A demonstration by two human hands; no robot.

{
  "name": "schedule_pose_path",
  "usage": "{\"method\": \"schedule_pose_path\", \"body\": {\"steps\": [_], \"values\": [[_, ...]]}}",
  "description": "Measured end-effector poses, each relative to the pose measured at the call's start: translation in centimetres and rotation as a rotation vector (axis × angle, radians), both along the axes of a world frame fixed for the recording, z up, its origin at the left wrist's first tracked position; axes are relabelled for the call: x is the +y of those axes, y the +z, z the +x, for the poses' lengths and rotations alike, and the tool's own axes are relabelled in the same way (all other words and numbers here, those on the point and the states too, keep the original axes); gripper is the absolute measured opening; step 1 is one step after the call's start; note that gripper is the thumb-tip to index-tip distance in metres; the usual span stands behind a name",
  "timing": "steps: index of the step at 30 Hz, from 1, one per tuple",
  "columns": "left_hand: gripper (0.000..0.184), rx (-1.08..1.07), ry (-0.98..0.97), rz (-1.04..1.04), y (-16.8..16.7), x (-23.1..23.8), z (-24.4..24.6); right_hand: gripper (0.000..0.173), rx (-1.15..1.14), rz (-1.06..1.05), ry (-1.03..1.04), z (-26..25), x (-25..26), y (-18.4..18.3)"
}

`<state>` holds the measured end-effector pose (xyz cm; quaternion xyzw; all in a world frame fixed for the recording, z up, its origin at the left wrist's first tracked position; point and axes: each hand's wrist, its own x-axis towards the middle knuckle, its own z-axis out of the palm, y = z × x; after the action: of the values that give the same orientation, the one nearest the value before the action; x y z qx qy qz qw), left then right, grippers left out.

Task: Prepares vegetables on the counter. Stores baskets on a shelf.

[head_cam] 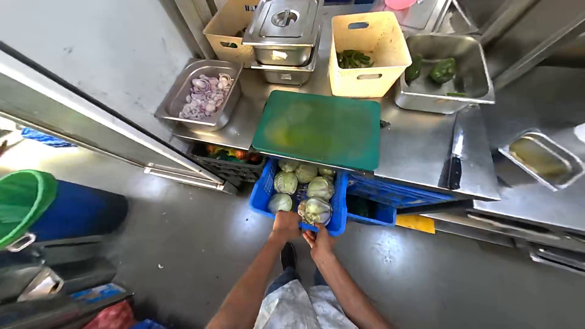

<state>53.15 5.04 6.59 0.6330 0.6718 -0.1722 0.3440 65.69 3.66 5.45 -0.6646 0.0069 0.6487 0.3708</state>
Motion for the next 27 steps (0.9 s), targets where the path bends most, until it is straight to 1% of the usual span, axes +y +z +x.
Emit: {"method": "schedule_pose_path", "body": {"steps": [2, 3, 5, 6, 7, 8, 9, 11, 12, 13, 15, 17, 18, 19, 21, 23, 25, 27], "values": [[0.036, -0.022, -0.015, -0.007, -0.2, -1.7, -0.6, 0.037, 0.038, -0.044, 0.115, 0.9, -2.1, 0.6], [0.036, -0.028, -0.02, -0.011, -0.3, -2.0, -0.7, 0.04, 0.07, -0.065, 0.229, 1.9, -2.7, 1.0], [0.037, -0.034, -0.028, -0.029, -0.5, -2.6, -0.6, 0.047, 0.059, -0.1, 0.552, 4.6, -3.6, 2.2], [0.038, -0.035, -0.022, -0.028, -0.5, -2.8, -0.4, 0.044, 0.0, -0.084, 0.733, 5.9, -3.4, 3.1], [0.038, -0.036, -0.012, -0.021, -0.5, -2.8, -0.2, 0.039, -0.084, -0.026, 0.927, 7.0, -2.8, 4.0], [0.037, -0.034, 0.001, -0.009, -0.6, -3.0, 0.0, 0.034, -0.197, 0.081, 1.101, 7.7, -2.0, 5.0], [0.036, -0.034, 0.017, -0.003, -0.7, -3.2, 0.2, 0.029, -0.328, 0.216, 1.235, 8.0, -0.7, 5.8], [0.037, -0.036, 0.041, 0.0, -0.9, -3.4, 0.4, 0.027, -0.58, 0.461, 1.407, 7.3, 3.1, 6.3], [0.037, -0.039, 0.047, -0.001, -1.0, -3.4, 0.4, 0.029, -0.682, 0.542, 1.464, 6.6, 5.3, 5.9], [0.037, -0.052, 0.055, 0.006, -1.1, -3.4, 0.5, 0.036, -0.763, 0.605, 1.532, 5.8, 7.4, 4.8], [0.036, -0.093, 0.096, 0.055, -1.3, -3.9, 0.5, 0.064, -0.864, 0.714, 1.719, 4.1, 11.1, 1.3], [0.034, -0.111, 0.147, 0.168, -1.6, -4.9, 0.3, 0.093, -0.86, 0.777, 1.948, 2.1, 13.8, -2.1], [0.033, -0.118, 0.184, 0.233, -1.8, -5.7, 0.3, 0.104, -0.835, 0.811, 2.071, 1.4, 14.6, -3.6], [0.033, -0.116, 0.224, 0.297, -1.8, -6.5, 0.2, 0.112, -0.811, 0.848, 2.2, 0.8, 15.0, -4.8], [0.037, -0.101, 0.308, 0.436, -2.0, -8.1, -0.2, 0.118, -0.751, 0.927, 2.421, 0.2, 15.0, -6.5], [0.044, -0.073, 0.383, 0.545, -2.0, -9.3, -0.8, 0.116, -0.712, 1.011, 2.56, 0.4, 14.2, -8.1], [0.051, -0.038, 0.429, 0.585, -2.3, -10.0, -1.5, 0.107, -0.737, 0.989, 2.696, 0.1, 13.2, -8.8], [0.054, -0.024, 0.453, 0.566, -2.7, -10.3, -1.9, 0.104, -0.763, 1.001, 2.782, -0.1, 12.9, -9.9]]}}
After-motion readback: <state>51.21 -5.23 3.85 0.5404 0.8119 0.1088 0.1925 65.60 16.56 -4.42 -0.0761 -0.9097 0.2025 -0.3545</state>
